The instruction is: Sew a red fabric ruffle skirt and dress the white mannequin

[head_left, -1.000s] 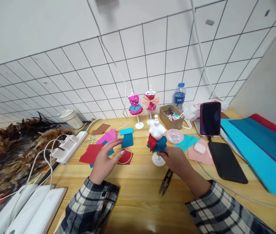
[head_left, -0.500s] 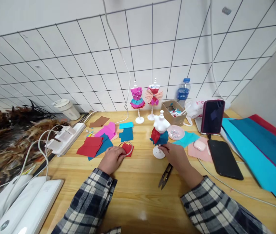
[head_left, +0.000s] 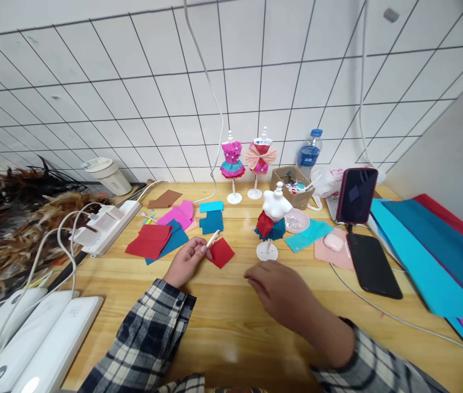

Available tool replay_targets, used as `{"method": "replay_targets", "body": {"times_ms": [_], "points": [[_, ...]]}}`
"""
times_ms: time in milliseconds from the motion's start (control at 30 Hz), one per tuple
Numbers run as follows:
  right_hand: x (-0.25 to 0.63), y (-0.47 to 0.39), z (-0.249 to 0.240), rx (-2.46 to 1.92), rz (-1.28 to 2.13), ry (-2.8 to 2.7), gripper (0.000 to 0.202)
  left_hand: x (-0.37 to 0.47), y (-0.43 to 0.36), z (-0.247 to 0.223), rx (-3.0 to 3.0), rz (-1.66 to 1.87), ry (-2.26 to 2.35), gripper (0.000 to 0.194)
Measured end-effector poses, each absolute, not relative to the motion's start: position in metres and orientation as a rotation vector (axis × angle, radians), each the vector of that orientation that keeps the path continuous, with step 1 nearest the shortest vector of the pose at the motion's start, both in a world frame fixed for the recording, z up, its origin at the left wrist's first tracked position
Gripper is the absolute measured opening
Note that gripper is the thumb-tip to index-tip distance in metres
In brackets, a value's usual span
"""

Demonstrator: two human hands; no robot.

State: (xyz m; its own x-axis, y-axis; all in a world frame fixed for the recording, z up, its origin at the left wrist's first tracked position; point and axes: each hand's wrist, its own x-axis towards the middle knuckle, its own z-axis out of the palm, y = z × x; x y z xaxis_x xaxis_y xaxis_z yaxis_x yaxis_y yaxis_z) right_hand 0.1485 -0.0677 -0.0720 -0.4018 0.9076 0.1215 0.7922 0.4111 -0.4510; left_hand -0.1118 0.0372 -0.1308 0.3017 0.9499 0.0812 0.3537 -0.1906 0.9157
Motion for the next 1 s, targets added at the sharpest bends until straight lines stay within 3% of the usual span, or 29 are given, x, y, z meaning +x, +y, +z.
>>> {"method": "replay_targets", "body": {"times_ms": [100, 167, 367, 500, 700, 867, 1000], "points": [[0.115, -0.045, -0.091, -1.237, 0.351, -2.477, 0.045, -0.118, 0.038, -0.134, 1.729, 0.957, 1.228, 0.036], [0.101, -0.028, -0.103, -1.245, 0.314, -2.513, 0.049, -0.124, 0.038, -0.136, 1.785, 0.957, 1.280, 0.032], [0.093, -0.029, -0.113, -1.434, 0.384, -2.640, 0.024, -0.127, 0.037, -0.131, 2.044, 0.860, 1.418, 0.021], [0.125, -0.056, -0.106, -1.400, 0.373, -2.501, 0.039, -0.112, 0.025, -0.122, 2.290, 0.791, 1.443, 0.024], [0.195, -0.073, -0.109, -1.630, 0.465, -2.531, 0.036, -0.079, 0.002, -0.124, 2.474, 0.382, 1.464, 0.040], [0.215, -0.066, -0.101, -1.712, 0.461, -2.442, 0.021, -0.070, -0.003, -0.133, 2.471, 0.384, 1.269, 0.014], [0.244, -0.057, -0.089, -1.838, 0.368, -2.356, 0.018, -0.072, -0.003, -0.137, 2.452, 0.549, 1.097, 0.013]]}}
